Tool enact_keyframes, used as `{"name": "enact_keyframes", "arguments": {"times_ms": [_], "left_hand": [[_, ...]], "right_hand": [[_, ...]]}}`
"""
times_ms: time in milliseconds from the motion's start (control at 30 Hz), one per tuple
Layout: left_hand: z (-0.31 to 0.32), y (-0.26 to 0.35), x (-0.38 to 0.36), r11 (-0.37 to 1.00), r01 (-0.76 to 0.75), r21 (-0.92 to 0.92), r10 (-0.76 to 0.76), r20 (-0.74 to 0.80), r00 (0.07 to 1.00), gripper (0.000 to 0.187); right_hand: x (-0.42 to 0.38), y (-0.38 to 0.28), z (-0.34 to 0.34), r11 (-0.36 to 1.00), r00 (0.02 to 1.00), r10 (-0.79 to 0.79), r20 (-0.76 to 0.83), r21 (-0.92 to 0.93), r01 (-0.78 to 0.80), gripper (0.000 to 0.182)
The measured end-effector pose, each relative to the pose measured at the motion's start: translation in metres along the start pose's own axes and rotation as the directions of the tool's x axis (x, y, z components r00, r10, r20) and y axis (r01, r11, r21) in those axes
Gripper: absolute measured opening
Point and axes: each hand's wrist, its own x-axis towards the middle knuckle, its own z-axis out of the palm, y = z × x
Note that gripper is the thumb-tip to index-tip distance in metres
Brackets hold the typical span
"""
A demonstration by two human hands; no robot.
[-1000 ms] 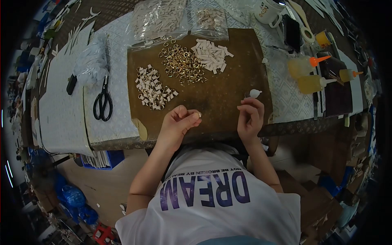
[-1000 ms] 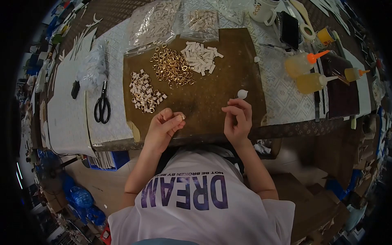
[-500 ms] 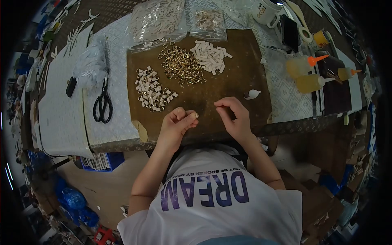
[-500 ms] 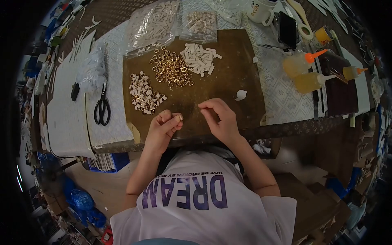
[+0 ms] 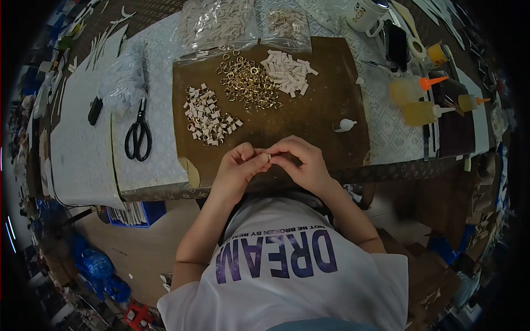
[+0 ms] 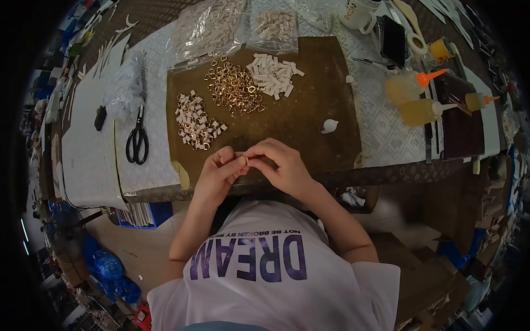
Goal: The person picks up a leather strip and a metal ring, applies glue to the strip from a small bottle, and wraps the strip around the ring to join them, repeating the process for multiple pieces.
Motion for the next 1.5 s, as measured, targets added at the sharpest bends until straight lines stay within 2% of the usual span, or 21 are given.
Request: {"name": "enact_keyframes", "arguments": {"times_ms": [100,167,367,467,567,667,767,900,967,1033,1367,1400,1500], "left_hand": [[-0.003,-0.002,0.000,1.000,0.016,0.008,-0.016,0.010,1.000,0.032],[-0.002,-0.003,0.000,1.000,0.027,-0.002,-0.027,0.001,1.000,0.032],[-0.006,-0.011,0.007,0.999,-0.032,-0.018,0.032,0.000,0.999,0.032],[-0.003,-0.012,0.011,0.996,-0.076,0.054,0.078,-0.034,0.996,0.032],[0.000,-0.013,0.016,0.986,-0.105,0.129,0.115,-0.070,0.991,0.032],[0.005,-0.015,0.018,0.962,-0.171,0.214,0.196,-0.102,0.975,0.031],[0.008,-0.018,0.021,0.948,-0.205,0.242,0.234,-0.100,0.967,0.031],[0.015,-0.017,0.018,0.950,-0.213,0.228,0.247,-0.132,0.960,0.037],[0.019,-0.018,0.017,0.935,-0.217,0.282,0.270,-0.167,0.948,0.037],[0.015,-0.021,0.018,0.929,-0.260,0.264,0.298,-0.113,0.948,0.036],[0.023,-0.017,0.017,0.915,-0.252,0.316,0.309,-0.143,0.940,0.037],[0.020,-0.018,0.017,0.907,-0.263,0.329,0.322,-0.136,0.937,0.037],[0.008,-0.025,0.026,0.773,-0.418,0.477,0.490,-0.031,0.871,0.035]], "right_hand": [[0.001,0.001,-0.002,1.000,1.000,0.005,0.030,-0.025,-0.004,0.016],[-0.001,0.003,-0.002,0.996,0.999,-0.048,0.012,-0.076,0.049,0.015],[0.002,0.005,0.006,0.984,0.993,-0.113,-0.045,-0.140,0.106,0.014],[0.002,0.015,0.008,0.978,0.987,-0.137,-0.081,-0.168,0.122,0.016],[0.001,0.011,0.008,0.999,0.988,0.009,-0.153,-0.042,-0.016,0.017],[-0.001,0.021,0.005,0.997,0.974,0.044,-0.220,0.065,-0.030,0.017],[-0.003,0.030,0.001,0.989,0.976,0.082,-0.200,0.135,-0.055,0.017],[-0.001,0.029,0.000,0.991,0.981,0.082,-0.177,0.121,-0.061,0.015],[0.002,0.022,-0.001,0.996,0.979,0.061,-0.195,0.079,-0.046,0.016],[0.004,0.016,-0.004,0.999,0.983,0.029,-0.181,0.036,-0.022,0.016],[0.000,0.016,-0.008,0.999,0.992,0.041,-0.120,0.031,-0.038,0.018],[0.000,0.015,-0.008,0.999,0.992,0.037,-0.117,0.021,-0.035,0.018],[-0.001,0.017,-0.006,0.998,0.993,0.056,-0.107,0.030,-0.053,0.017]]}}
